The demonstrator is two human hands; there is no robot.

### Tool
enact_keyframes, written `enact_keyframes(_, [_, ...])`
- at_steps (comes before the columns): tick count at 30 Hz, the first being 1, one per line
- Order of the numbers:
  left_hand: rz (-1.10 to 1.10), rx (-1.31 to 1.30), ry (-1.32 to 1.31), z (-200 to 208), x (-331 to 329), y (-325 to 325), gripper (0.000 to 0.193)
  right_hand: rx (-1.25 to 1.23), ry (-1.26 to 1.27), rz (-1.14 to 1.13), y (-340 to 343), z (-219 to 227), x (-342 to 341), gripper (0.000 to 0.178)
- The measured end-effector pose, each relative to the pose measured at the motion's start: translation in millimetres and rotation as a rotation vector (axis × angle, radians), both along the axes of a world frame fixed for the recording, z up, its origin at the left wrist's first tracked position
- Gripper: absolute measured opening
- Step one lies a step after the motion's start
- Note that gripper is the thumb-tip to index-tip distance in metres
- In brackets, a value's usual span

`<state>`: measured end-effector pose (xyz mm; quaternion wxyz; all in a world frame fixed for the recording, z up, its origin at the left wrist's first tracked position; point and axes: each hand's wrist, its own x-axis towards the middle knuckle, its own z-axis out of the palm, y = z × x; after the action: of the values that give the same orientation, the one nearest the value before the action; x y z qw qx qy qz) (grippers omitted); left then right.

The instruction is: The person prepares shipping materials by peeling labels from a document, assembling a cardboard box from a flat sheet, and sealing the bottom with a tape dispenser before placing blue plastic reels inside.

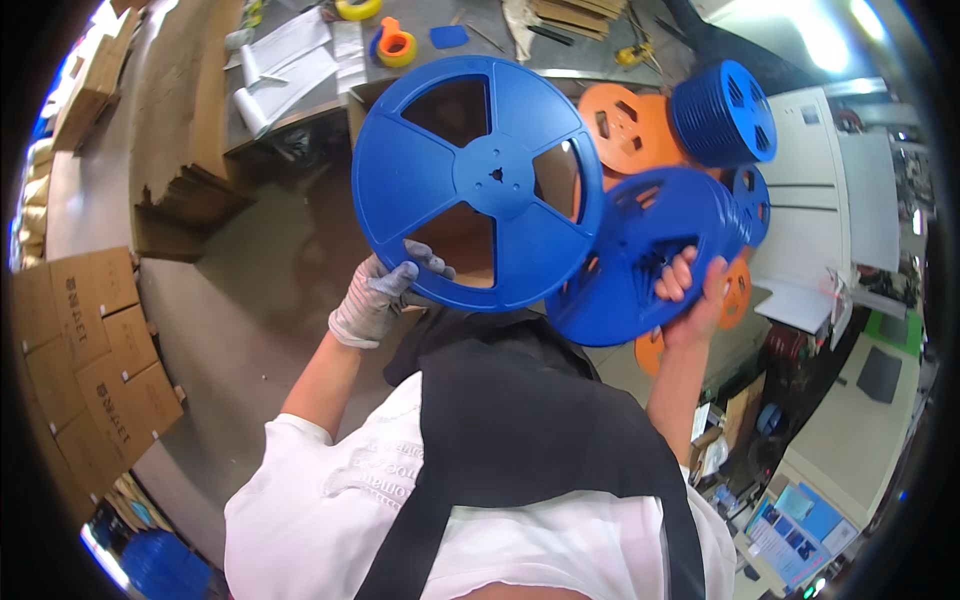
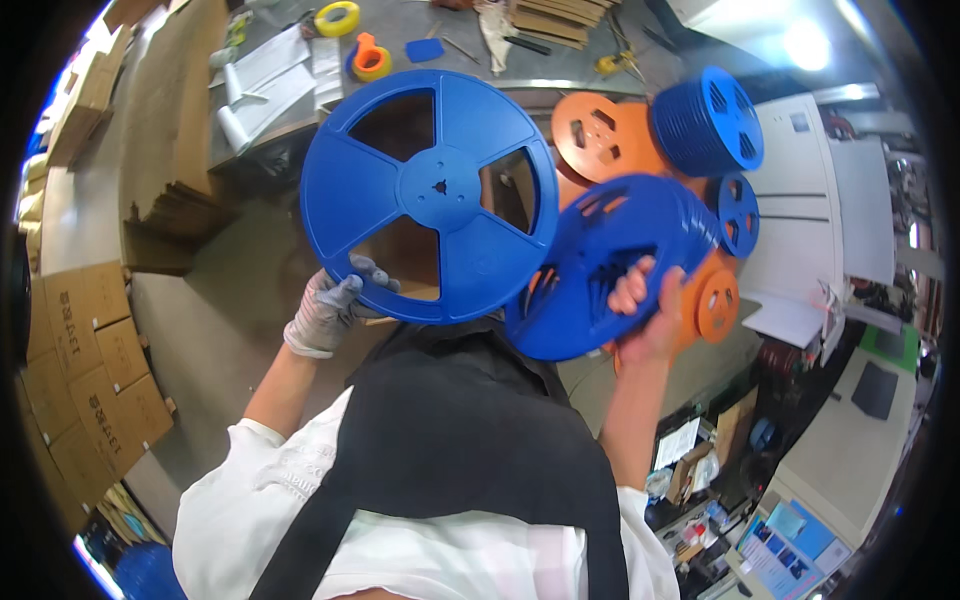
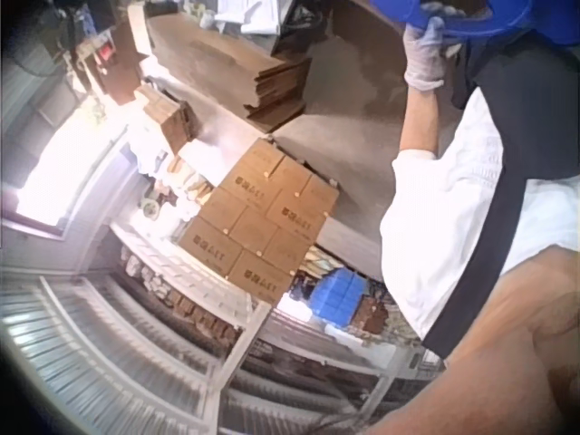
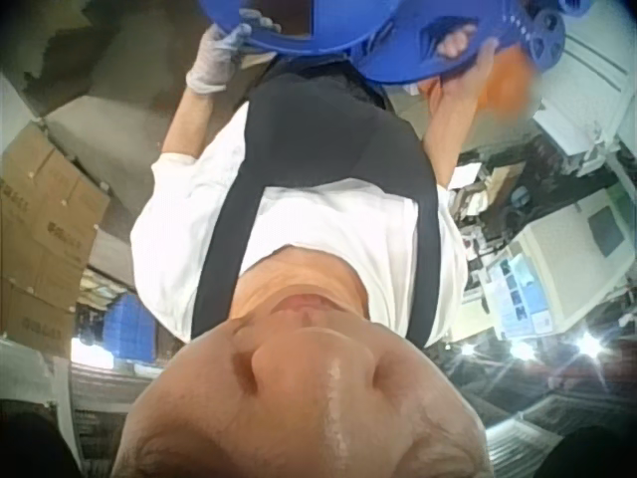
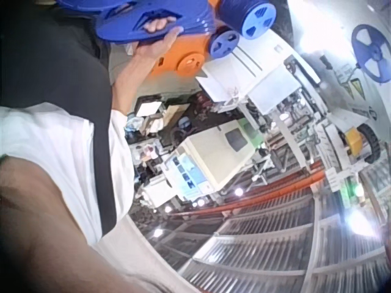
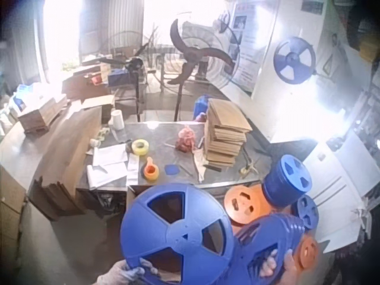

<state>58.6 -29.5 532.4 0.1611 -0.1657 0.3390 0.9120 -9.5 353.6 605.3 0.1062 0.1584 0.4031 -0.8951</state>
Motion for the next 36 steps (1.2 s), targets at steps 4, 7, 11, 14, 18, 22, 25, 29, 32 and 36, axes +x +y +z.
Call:
enact_keyframes(4, [0.05, 0.072, -0.02, -9.6, 12.2, -12.7, 0.023, -0.049, 0.043, -0.079, 22.0, -4.7, 17.8, 0.048])
enact_keyframes(7, [0.079, 0.146, -0.038, -0.9, 15.8, -12.3, 0.023, -0.125, 0.042, -0.114, 24.5, -7.9, 24.6, 0.05])
enact_keyframes(11, [0.088, 0.135, -0.038, 1.5, 16.9, -13.5, 0.026, -0.175, 0.043, -0.14, 19.9, -12.1, 27.3, 0.048])
enact_keyframes(14, [0.077, 0.108, -0.048, 1.4, 15.4, -12.6, 0.028, -0.182, 0.081, -0.122, 21.5, -12.6, 29.6, 0.049])
enact_keyframes(18, [0.167, 0.08, 0.029, 12.6, 12.4, -9.1, 0.029, -0.231, 0.167, -0.114, 29.5, -15.4, 37.6, 0.048])
enact_keyframes(22, [0.304, 0.538, 0.233, 30.2, -13.3, -0.1, 0.023, -0.235, 0.28, -0.103, 34.6, -11.1, 51.5, 0.047])
enact_keyframes(25, [0.253, 0.256, 0.078, 34.5, -24.2, 3.3, 0.02, -0.356, 0.421, -0.058, 36.1, -2.9, 60.5, 0.042])
enact_keyframes(29, [0.196, -0.219, 0.058, 12.2, -21.3, 20.6, 0.018, -0.492, 0.574, 0.032, 35.0, 1.6, 61.3, 0.036])
enact_keyframes(32, [0.166, -0.536, 0.029, 0.6, -7.7, 37.1, 0.016, -0.557, 0.553, -0.03, 32.3, 2.7, 64.4, 0.041])
enact_keyframes(36, [0.165, -0.815, 0.34, -36.4, 2.1, 46.0, 0.043, -0.644, 0.511, -0.066, 19.1, 11.5, 62.1, 0.04])
